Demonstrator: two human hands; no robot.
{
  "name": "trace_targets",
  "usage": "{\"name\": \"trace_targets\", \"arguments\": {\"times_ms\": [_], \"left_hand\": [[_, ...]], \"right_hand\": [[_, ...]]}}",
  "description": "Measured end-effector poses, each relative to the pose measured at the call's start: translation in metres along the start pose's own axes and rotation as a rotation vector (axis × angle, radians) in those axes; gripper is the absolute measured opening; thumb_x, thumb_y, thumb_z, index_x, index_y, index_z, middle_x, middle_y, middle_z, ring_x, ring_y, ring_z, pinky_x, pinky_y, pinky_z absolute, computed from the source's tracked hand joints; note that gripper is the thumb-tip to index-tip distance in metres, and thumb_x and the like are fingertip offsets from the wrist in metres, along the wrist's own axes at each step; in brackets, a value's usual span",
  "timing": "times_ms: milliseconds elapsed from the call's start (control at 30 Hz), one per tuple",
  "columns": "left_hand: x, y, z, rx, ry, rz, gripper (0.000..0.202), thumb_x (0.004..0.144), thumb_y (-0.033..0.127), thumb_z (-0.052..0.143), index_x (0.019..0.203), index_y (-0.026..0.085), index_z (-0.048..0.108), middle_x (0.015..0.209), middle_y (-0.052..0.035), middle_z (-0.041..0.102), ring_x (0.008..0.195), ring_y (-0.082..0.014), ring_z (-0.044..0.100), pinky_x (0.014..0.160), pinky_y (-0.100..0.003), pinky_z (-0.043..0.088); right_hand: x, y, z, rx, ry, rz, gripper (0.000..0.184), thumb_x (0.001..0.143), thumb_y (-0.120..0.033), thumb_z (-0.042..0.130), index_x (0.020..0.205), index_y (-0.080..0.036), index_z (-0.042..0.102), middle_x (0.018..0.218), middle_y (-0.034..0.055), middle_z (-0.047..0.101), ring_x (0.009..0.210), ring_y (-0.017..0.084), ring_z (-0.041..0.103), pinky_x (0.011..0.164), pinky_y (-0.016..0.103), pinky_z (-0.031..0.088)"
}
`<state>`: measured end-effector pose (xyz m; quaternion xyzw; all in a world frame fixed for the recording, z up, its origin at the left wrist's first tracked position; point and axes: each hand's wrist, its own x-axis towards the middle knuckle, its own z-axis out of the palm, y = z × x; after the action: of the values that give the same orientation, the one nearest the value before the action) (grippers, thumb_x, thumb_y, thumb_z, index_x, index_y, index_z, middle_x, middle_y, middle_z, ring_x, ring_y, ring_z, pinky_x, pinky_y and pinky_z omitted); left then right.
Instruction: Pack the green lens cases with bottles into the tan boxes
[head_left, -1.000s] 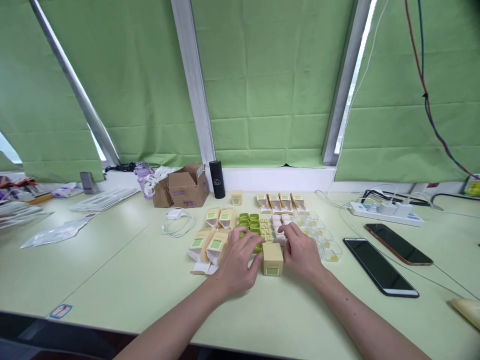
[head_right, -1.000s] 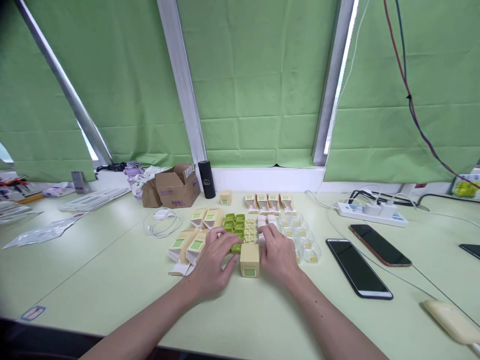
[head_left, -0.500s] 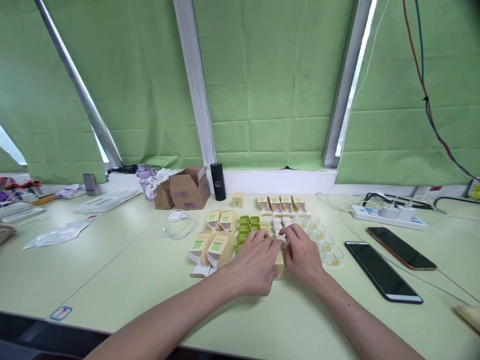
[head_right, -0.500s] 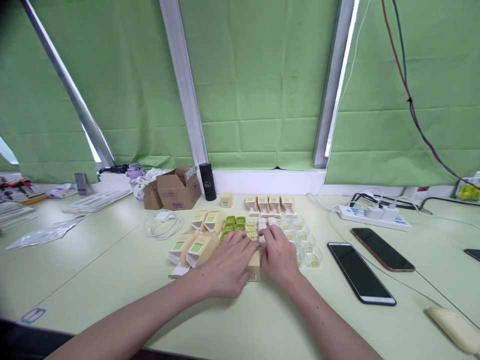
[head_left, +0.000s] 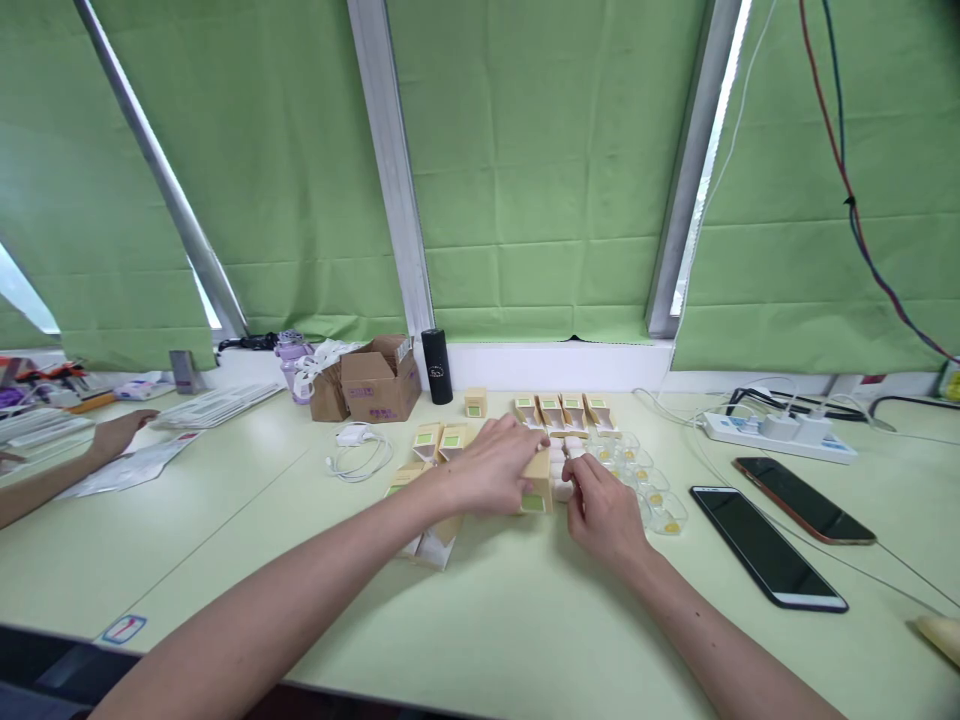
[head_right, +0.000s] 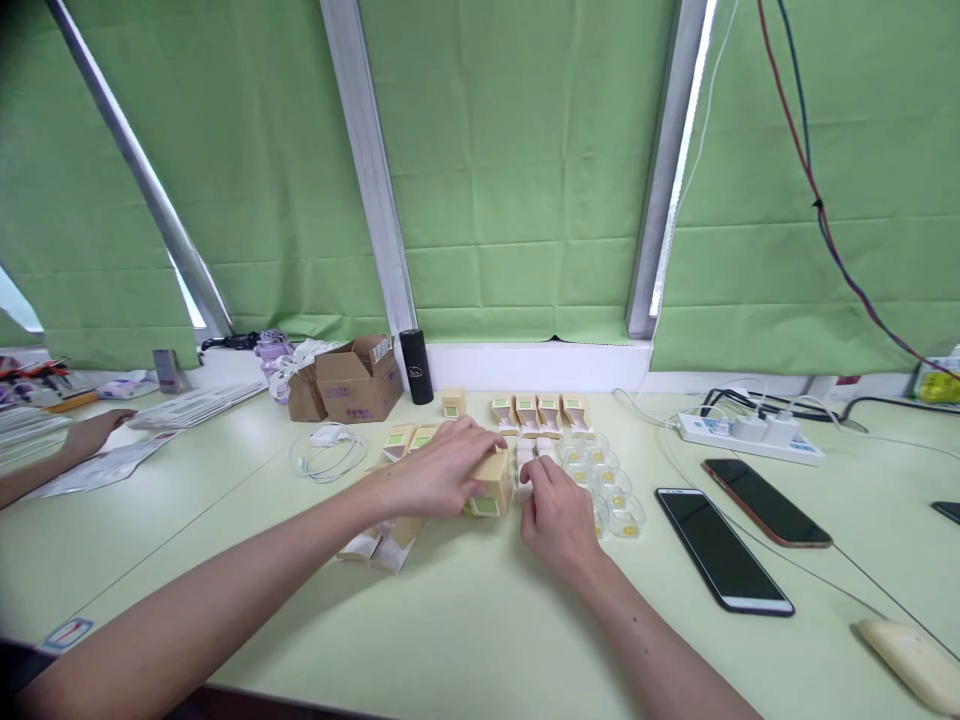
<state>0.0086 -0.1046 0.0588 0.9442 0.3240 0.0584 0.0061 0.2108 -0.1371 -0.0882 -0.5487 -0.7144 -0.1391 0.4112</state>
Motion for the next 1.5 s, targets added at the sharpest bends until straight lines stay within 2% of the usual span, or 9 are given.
{"name": "trace_targets", "arguments": {"times_ms": [133, 267, 400, 567, 733, 933, 1267, 1333, 1500], "left_hand": [[0.02, -0.038, -0.018, 0.024, 0.122, -0.03, 0.046, 0.09, 0.023, 0.071, 0.135, 0.021, 0.061, 0.13, -0.0102, 0.07, 0.125, -0.0314, 0.056, 0.104, -0.041, 0.047], [0.044, -0.085, -0.023, 0.098, 0.201, -0.108, 0.045, 0.087, 0.019, 0.07, 0.132, 0.019, 0.064, 0.132, -0.0123, 0.071, 0.126, -0.0324, 0.057, 0.107, -0.042, 0.047], [0.061, -0.123, -0.015, 0.21, 0.194, -0.175, 0.046, 0.087, 0.015, 0.068, 0.133, 0.019, 0.064, 0.133, -0.0117, 0.07, 0.129, -0.0313, 0.055, 0.107, -0.038, 0.049], [0.074, -0.151, 0.006, 0.245, 0.178, -0.242, 0.045, 0.086, 0.012, 0.069, 0.129, 0.019, 0.065, 0.129, -0.0138, 0.07, 0.127, -0.0323, 0.055, 0.106, -0.04, 0.05], [0.084, -0.166, 0.029, 0.275, 0.134, -0.294, 0.041, 0.083, 0.006, 0.07, 0.123, 0.018, 0.066, 0.127, -0.0149, 0.069, 0.128, -0.0317, 0.053, 0.109, -0.04, 0.05], [0.091, -0.176, 0.052, 0.265, 0.089, -0.361, 0.044, 0.083, 0.01, 0.074, 0.125, 0.018, 0.064, 0.13, -0.0149, 0.068, 0.129, -0.0315, 0.053, 0.104, -0.039, 0.053], [0.093, -0.186, 0.076, 0.21, 0.074, -0.43, 0.047, 0.081, 0.014, 0.083, 0.124, 0.018, 0.067, 0.131, -0.017, 0.07, 0.136, -0.0339, 0.053, 0.109, -0.04, 0.052], [0.093, -0.187, 0.079, 0.197, 0.082, -0.441, 0.041, 0.085, 0.017, 0.083, 0.123, 0.017, 0.068, 0.131, -0.0179, 0.07, 0.135, -0.0342, 0.055, 0.111, -0.043, 0.051], [0.092, -0.19, 0.083, 0.165, 0.101, -0.462, 0.036, 0.103, 0.039, 0.069, 0.132, 0.017, 0.067, 0.141, -0.0122, 0.065, 0.128, -0.029, 0.064, 0.11, -0.054, 0.054]], "right_hand": [[0.0, -0.002, -0.001, 0.004, -0.004, 0.001, 0.027, 0.079, -0.003, 0.05, 0.096, -0.024, 0.053, 0.088, 0.0011, 0.063, 0.071, 0.018, 0.058, 0.055, 0.029, 0.026], [0.001, -0.003, -0.002, 0.006, -0.009, 0.005, 0.021, 0.085, -0.007, 0.051, 0.096, -0.024, 0.054, 0.09, 0.0017, 0.064, 0.069, 0.018, 0.057, 0.055, 0.029, 0.026], [0.001, -0.004, -0.002, 0.025, -0.008, -0.009, 0.017, 0.091, -0.01, 0.05, 0.098, -0.024, 0.055, 0.093, 0.0024, 0.066, 0.07, 0.017, 0.059, 0.055, 0.029, 0.028], [0.0, -0.005, -0.002, 0.029, -0.006, -0.026, 0.016, 0.094, -0.011, 0.049, 0.1, -0.023, 0.058, 0.094, 0.0035, 0.066, 0.071, 0.017, 0.059, 0.055, 0.03, 0.029], [0.0, -0.005, -0.001, 0.039, -0.007, -0.05, 0.018, 0.093, -0.01, 0.05, 0.103, -0.022, 0.059, 0.095, 0.0038, 0.066, 0.075, 0.018, 0.061, 0.057, 0.029, 0.032], [-0.001, -0.006, 0.0, 0.047, -0.011, -0.064, 0.02, 0.093, -0.01, 0.05, 0.106, -0.022, 0.059, 0.098, 0.0041, 0.067, 0.078, 0.019, 0.062, 0.059, 0.03, 0.033], [0.0, -0.008, -0.002, 0.056, -0.022, -0.08, 0.02, 0.096, -0.012, 0.05, 0.109, -0.022, 0.06, 0.101, 0.0056, 0.068, 0.081, 0.02, 0.064, 0.059, 0.031, 0.034], [0.0, -0.009, -0.002, 0.061, -0.022, -0.082, 0.021, 0.096, -0.012, 0.049, 0.11, -0.022, 0.06, 0.102, 0.0056, 0.068, 0.081, 0.02, 0.064, 0.06, 0.03, 0.034], [0.0, -0.009, -0.002, 0.068, -0.028, -0.078, 0.021, 0.097, -0.011, 0.049, 0.111, -0.022, 0.06, 0.101, 0.0055, 0.068, 0.081, 0.02, 0.065, 0.06, 0.03, 0.035]]}}
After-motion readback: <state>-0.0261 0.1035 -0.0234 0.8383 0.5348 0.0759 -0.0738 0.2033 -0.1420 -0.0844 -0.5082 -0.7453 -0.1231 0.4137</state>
